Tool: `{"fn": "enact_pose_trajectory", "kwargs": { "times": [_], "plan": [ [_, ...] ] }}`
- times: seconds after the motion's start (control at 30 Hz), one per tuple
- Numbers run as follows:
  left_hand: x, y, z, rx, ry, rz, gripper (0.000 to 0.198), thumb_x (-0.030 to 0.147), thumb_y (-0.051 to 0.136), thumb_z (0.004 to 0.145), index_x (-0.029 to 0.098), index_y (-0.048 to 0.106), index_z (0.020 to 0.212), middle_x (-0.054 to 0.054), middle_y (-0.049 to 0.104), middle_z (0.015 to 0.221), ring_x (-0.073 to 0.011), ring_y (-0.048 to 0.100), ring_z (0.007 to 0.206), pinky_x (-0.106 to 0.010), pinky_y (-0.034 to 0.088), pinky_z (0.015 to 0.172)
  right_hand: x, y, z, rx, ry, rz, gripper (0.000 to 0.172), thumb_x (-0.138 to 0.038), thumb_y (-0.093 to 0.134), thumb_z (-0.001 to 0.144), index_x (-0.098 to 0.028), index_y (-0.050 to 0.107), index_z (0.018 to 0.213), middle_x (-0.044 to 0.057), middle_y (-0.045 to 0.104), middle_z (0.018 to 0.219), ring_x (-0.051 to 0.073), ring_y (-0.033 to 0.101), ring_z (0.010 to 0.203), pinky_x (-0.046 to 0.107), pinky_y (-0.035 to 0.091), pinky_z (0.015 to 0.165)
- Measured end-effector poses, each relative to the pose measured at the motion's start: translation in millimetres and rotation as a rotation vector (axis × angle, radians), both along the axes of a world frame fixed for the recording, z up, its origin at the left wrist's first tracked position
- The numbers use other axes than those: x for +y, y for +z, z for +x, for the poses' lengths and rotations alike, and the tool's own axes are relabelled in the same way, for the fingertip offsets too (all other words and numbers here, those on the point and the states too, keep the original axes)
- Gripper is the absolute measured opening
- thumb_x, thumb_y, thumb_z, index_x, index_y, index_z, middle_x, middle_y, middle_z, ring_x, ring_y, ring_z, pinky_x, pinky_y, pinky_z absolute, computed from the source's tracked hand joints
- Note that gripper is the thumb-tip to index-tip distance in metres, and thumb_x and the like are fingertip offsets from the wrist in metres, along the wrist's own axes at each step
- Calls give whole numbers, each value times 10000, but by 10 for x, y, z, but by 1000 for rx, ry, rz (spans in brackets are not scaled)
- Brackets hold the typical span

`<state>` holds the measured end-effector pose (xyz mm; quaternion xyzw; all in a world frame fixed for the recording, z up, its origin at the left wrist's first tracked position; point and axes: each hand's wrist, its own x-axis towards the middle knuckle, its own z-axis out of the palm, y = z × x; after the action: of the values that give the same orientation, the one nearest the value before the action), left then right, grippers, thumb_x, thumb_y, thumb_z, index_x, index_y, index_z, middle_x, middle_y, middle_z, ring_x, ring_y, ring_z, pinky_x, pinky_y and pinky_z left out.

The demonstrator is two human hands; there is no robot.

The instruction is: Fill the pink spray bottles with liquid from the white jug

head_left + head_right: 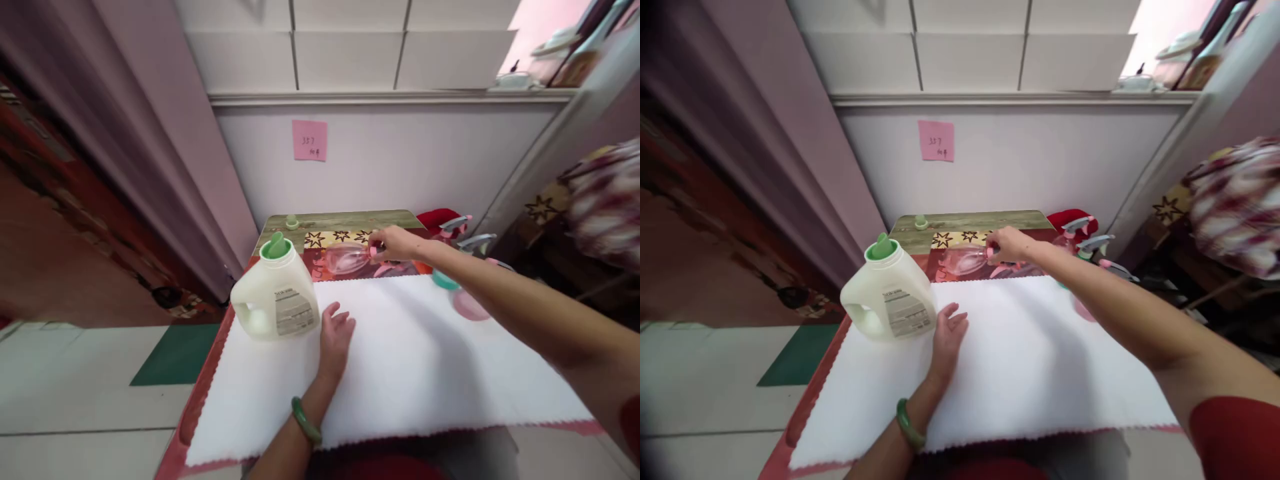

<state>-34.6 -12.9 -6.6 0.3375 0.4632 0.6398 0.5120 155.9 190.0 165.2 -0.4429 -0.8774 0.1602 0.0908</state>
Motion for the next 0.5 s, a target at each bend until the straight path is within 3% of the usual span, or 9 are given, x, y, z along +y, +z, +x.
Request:
{"fn": "enact_pose_trajectory", "kwargs": {
  "times": [0.1, 0.2, 0.27, 0.33, 0.4, 0.5],
  "plan": [
    [89, 52, 150, -205, -77, -68, 684, 711, 608, 871, 302, 470, 1402, -151, 505, 1450, -330, 608, 1267, -591, 537, 997, -291, 176, 192, -27, 153, 1, 177, -287, 872, 596, -271, 766, 737, -23, 704, 732, 197, 645, 693, 274, 407, 654],
    [119, 125, 322, -373, -200, -93, 810, 851, 536, 811, 304, 482, 1406, -158, 579, 1387, -345, 649, 1201, -574, 584, 882, -579, 219, 166, -90, 270, 5, 243, -128, 855, 538, -277, 777, 714, -19, 713, 859, 192, 650, 762, 267, 421, 681],
    [106, 166, 400, -433, -273, -97, 819, 805, 664, 758, 291, 535, 1383, -167, 601, 1387, -355, 662, 1172, -555, 588, 858, -733, 209, 114, -159, 308, 23, 286, -45, 807, 559, -269, 788, 735, -11, 721, 936, 175, 646, 745, 268, 431, 686],
    [87, 183, 425, -461, -316, -102, 738, 638, 815, 724, 271, 605, 1328, -166, 618, 1380, -349, 673, 1138, -534, 590, 852, -847, 195, 78, -185, 319, 65, 294, -39, 776, 632, -264, 807, 819, 15, 731, 1065, 183, 669, 790, 280, 463, 739],
    [84, 169, 398, -475, -309, -106, 611, 494, 874, 710, 238, 666, 1224, -158, 651, 1327, -328, 682, 1112, -518, 585, 875, -937, 170, 65, -118, 312, 161, 358, -79, 747, 724, -276, 810, 1016, 52, 705, 1255, 241, 693, 988, 335, 490, 894],
    [120, 113, 319, -489, -211, -89, 482, 491, 861, 720, 207, 685, 1068, -136, 698, 1211, -297, 686, 1108, -512, 564, 938, -1080, 27, 54, 229, 195, 362, 572, -151, 666, 841, -296, 636, 1393, 83, 556, 1524, 308, 538, 1361, 482, 386, 1146]
  ]
}}
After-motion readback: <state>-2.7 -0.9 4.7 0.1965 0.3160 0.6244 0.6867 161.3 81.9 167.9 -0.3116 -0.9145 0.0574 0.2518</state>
